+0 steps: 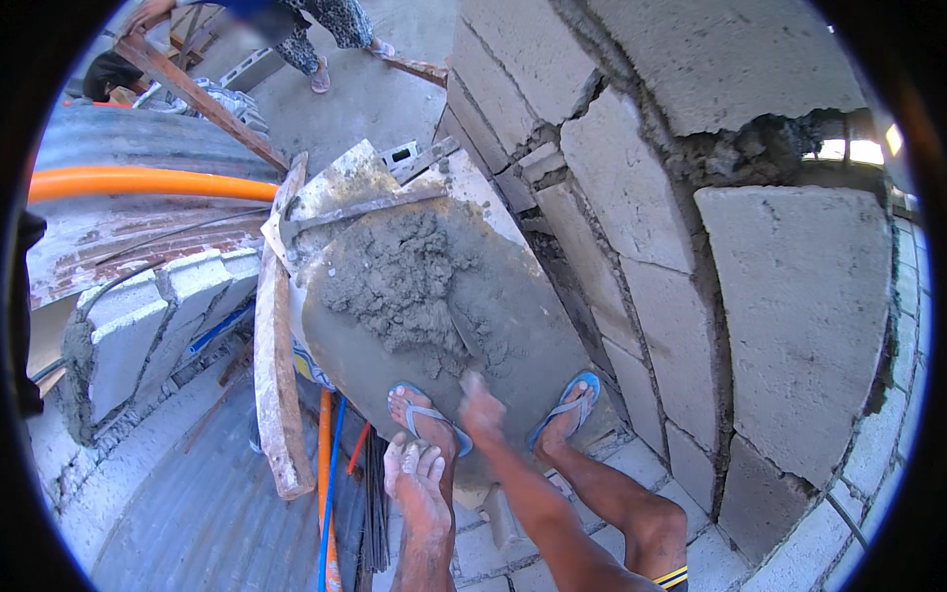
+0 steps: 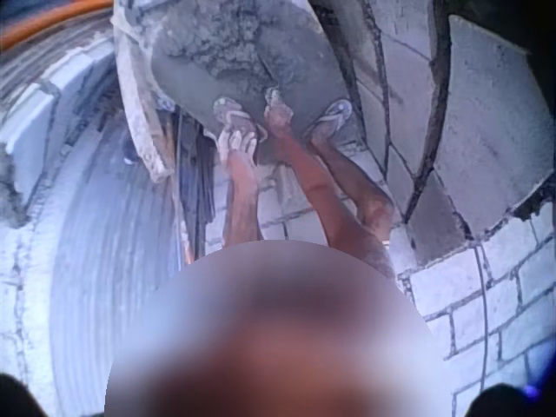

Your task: The person scoops wet cement from a wooden board with a trowel and applies it to the joints of a partially built concrete block wall. They repeatedly smooth the mortar between blocks and along the wall surface. Another person is visible in the background mixing cement with a shovel.

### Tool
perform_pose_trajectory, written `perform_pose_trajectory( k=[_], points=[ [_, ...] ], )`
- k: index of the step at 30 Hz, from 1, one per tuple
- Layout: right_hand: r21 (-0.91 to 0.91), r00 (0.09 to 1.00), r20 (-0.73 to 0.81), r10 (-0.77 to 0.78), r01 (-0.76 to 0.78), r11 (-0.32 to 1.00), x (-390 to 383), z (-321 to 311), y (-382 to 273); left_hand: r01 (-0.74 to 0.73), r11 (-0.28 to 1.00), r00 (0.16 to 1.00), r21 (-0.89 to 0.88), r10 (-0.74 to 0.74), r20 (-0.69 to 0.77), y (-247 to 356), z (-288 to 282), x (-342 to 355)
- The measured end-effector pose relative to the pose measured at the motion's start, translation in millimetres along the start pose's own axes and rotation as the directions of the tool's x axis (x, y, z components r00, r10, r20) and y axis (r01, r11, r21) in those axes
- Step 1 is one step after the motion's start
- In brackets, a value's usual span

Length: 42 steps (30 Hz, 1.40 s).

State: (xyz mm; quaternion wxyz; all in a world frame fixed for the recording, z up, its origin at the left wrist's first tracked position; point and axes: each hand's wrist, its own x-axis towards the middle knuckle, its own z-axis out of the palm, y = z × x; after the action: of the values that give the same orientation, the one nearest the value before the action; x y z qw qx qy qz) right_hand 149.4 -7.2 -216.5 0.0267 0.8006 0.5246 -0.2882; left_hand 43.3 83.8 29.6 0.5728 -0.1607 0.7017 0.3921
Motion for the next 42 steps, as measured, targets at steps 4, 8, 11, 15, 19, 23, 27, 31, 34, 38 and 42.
perform_pose_trajectory(
  k=[4, 8, 11, 15, 19, 23, 27, 31, 34, 38, 42],
  points=[
    [0.514, 0.888, 0.246, 0.389, -0.46, 0.724, -75.0, -24.6, 69.7, 0.047, 0.993, 0.999, -0.109, -0.048, 0.001, 8.5, 12.6, -5.8],
    [0.717, 0.835, 0.38, 0.397, -0.537, 0.444, -36.6, 39.7, 10.4, -0.111, 0.991, 0.994, -0.073, 0.112, 0.007, 11.5, 10.5, -4.4],
    [0.796, 0.966, 0.233, 0.114, -0.257, 0.548, 24.8, 66.1, -57.5, -0.224, 0.971, 0.974, -0.086, 0.222, -0.036, 8.3, -4.4, -5.0],
    [0.305, 0.973, 0.169, 0.155, -0.202, 0.931, 32.8, -21.6, -89.7, -0.11, 0.991, 0.991, -0.072, 0.103, -0.085, 2.8, -13.3, -7.4],
    [0.057, 0.995, 0.006, -0.097, 0.097, 0.994, -3.0, -111.7, -70.4, -0.105, 0.991, 0.991, -0.088, 0.097, -0.094, -6.3, -19.2, -5.4],
    [0.815, 0.888, 0.456, 0.053, -0.441, 0.375, 19.7, -89.1, -61.1, -0.059, 0.988, 0.996, -0.139, 0.048, -0.079, -19.8, -29.3, 0.3],
    [0.707, 0.745, 0.651, 0.144, -0.665, 0.24, 76.1, -49.2, -79.4, -0.183, 0.965, 0.983, -0.187, 0.18, -0.032, -4.2, -17.2, 17.8],
    [0.812, 0.875, 0.483, 0.0, -0.449, 0.372, 92.5, -37.7, -84.3, -0.244, 0.95, 0.968, -0.195, 0.25, 0.006, 25.5, -2.5, 31.6],
    [0.861, 0.949, 0.314, -0.031, -0.271, 0.43, 97.0, -7.3, -73.0, -0.229, 0.958, 0.972, -0.174, 0.234, 0.008, 23.1, -6.8, 35.3],
    [0.865, 0.894, -0.376, -0.246, 0.433, 0.253, 102.8, 25.4, -61.3, -0.256, 0.958, 0.966, -0.129, 0.257, -0.007, 2.8, -24.6, 35.1],
    [0.674, 0.643, 0.739, -0.203, -0.695, 0.252, 80.4, -46.3, -68.9, -0.274, 0.952, 0.961, -0.134, 0.277, 0.004, 1.6, -26.2, 36.5]
  ],
)
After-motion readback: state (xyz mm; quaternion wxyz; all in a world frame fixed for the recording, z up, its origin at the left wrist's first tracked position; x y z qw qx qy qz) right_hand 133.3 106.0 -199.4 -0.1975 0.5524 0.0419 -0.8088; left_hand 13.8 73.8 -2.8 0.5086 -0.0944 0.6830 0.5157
